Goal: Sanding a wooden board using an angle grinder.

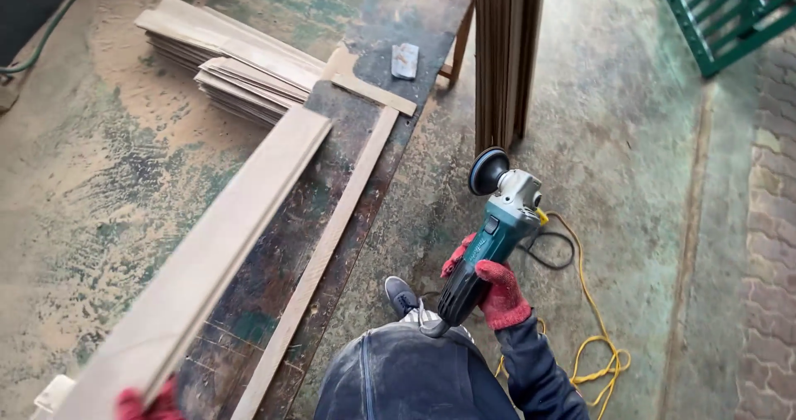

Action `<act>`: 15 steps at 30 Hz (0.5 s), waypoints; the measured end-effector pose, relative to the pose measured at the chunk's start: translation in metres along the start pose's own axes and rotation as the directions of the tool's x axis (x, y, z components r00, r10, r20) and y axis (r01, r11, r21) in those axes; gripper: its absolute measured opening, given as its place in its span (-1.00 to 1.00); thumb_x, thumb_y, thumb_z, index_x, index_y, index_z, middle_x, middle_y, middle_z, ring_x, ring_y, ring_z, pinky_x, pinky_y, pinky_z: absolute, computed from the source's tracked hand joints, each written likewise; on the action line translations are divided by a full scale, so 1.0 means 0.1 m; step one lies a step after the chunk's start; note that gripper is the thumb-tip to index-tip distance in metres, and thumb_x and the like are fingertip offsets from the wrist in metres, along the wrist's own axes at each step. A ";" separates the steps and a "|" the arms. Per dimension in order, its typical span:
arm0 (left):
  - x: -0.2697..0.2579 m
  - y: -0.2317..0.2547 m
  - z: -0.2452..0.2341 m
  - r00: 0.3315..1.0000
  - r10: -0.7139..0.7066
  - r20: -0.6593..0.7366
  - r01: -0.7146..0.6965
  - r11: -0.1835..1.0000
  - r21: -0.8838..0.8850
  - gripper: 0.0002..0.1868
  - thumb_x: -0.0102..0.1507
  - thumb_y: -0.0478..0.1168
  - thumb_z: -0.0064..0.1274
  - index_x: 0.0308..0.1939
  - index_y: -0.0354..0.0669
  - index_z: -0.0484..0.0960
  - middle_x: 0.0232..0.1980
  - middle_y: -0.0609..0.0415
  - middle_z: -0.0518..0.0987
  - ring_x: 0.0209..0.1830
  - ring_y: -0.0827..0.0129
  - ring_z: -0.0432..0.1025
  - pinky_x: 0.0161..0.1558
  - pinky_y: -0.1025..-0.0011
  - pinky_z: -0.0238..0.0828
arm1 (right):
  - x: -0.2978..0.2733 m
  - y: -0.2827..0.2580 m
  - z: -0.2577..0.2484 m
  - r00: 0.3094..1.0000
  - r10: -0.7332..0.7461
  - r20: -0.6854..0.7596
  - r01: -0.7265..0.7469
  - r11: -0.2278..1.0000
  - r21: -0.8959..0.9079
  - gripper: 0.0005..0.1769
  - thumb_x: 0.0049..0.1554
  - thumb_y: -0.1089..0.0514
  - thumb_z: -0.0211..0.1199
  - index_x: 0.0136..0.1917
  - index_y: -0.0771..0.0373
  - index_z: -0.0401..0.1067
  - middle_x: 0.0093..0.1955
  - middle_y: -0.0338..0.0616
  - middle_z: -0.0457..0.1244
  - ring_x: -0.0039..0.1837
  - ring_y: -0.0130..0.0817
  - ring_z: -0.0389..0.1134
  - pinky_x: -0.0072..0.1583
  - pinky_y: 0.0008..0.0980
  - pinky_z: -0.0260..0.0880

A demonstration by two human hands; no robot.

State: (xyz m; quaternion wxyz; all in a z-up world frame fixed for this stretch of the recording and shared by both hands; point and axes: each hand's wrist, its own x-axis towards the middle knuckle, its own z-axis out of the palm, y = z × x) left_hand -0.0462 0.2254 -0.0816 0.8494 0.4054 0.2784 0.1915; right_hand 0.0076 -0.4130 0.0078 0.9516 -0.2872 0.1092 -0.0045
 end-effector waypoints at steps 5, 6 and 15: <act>-0.71 -0.70 1.08 0.954 -0.006 -0.300 -0.029 0.993 -0.113 -0.54 0.34 -0.23 0.15 0.20 -0.42 0.36 -0.06 0.01 0.68 -0.22 0.31 0.69 -0.20 0.67 0.85 | 0.36 -0.32 -0.11 0.989 0.030 0.148 -0.024 0.999 -0.038 -0.31 -0.09 0.16 0.41 0.27 0.35 0.28 0.02 0.12 0.33 0.01 0.14 0.40 0.11 0.12 0.43; -0.66 -0.81 1.04 0.944 -0.043 -0.328 -0.004 0.990 -0.142 -0.64 0.34 -0.24 0.13 0.14 -0.38 0.45 -0.05 0.01 0.69 -0.21 0.32 0.68 -0.19 0.64 0.82 | 0.40 -0.36 -0.13 0.989 0.051 0.142 -0.045 0.998 -0.043 -0.31 -0.10 0.16 0.42 0.27 0.33 0.28 0.02 0.10 0.33 0.02 0.14 0.41 0.12 0.12 0.43; -0.71 -1.42 0.56 0.928 -0.070 -0.367 -0.004 0.980 -0.198 -0.76 0.32 -0.24 0.16 0.03 -0.23 0.60 -0.10 0.11 0.66 -0.17 0.29 0.58 -0.06 0.34 0.62 | 0.49 -0.57 -0.34 0.952 0.248 0.180 -0.266 0.960 0.083 -0.33 -0.02 0.27 0.34 0.35 0.34 0.26 0.11 0.13 0.33 0.17 0.19 0.35 0.26 0.17 0.31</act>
